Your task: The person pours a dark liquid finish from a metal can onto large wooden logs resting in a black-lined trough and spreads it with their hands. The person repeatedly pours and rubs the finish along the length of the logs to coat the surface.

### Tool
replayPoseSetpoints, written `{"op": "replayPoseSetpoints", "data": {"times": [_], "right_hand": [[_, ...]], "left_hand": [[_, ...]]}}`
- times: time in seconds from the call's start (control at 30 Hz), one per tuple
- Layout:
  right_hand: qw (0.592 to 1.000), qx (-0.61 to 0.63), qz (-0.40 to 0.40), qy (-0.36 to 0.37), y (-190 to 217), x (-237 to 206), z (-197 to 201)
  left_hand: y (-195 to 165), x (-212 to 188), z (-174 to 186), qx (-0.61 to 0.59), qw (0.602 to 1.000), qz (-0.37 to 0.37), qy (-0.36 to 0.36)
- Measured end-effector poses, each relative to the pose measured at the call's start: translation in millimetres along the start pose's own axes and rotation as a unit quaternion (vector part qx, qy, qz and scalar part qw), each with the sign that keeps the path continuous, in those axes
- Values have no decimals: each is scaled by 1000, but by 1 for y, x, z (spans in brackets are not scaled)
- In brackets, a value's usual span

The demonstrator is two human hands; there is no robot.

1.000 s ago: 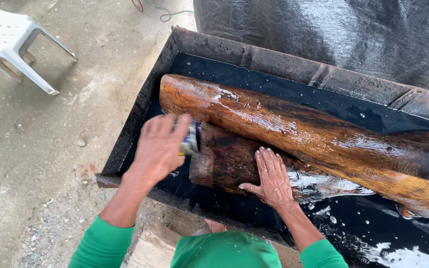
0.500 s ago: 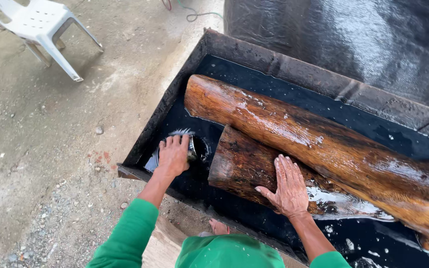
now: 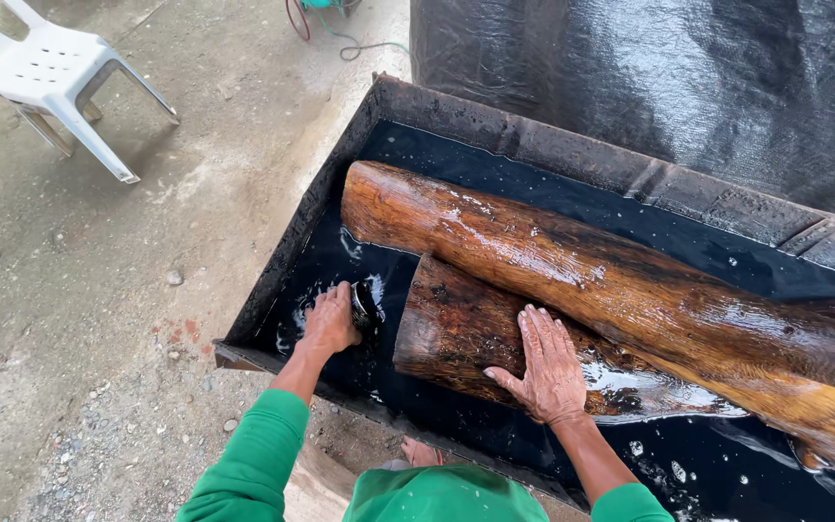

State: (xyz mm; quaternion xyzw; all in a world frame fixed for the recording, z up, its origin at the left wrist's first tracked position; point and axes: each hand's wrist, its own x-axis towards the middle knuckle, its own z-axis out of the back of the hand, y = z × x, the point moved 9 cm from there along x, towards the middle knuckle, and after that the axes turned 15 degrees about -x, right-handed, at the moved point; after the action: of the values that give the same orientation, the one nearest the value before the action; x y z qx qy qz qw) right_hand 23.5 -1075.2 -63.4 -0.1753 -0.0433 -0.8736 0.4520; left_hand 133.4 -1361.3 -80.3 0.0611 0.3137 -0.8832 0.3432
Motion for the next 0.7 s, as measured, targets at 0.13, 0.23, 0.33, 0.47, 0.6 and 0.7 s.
{"op": "replayPoseSetpoints", "data": {"times": [0.13,0.23,0.33,0.47,0.6,0.7], "right_hand": [[1000,3,3,-2,-1,0,1],[1000,9,6,-7,-2,-2,1],[1000,2,1,3,-4,-2,-3],[1000,-6,-2,20,-5,-4,-9],[1000,-7,-4,17,-5,-5,-10],[1000,-3,-5,10,-5,-6,-9]], "left_hand": [[6,-7,14,-90,995,-33,-27],[11,-18,26,-122,988,-72,-67],[14,-31,38,-157,981,-87,-80],[1,-55,57,-166,973,-122,-105],[-24,-73,68,-159,969,-163,-92],[-45,-81,64,-129,968,-198,-85]]}}
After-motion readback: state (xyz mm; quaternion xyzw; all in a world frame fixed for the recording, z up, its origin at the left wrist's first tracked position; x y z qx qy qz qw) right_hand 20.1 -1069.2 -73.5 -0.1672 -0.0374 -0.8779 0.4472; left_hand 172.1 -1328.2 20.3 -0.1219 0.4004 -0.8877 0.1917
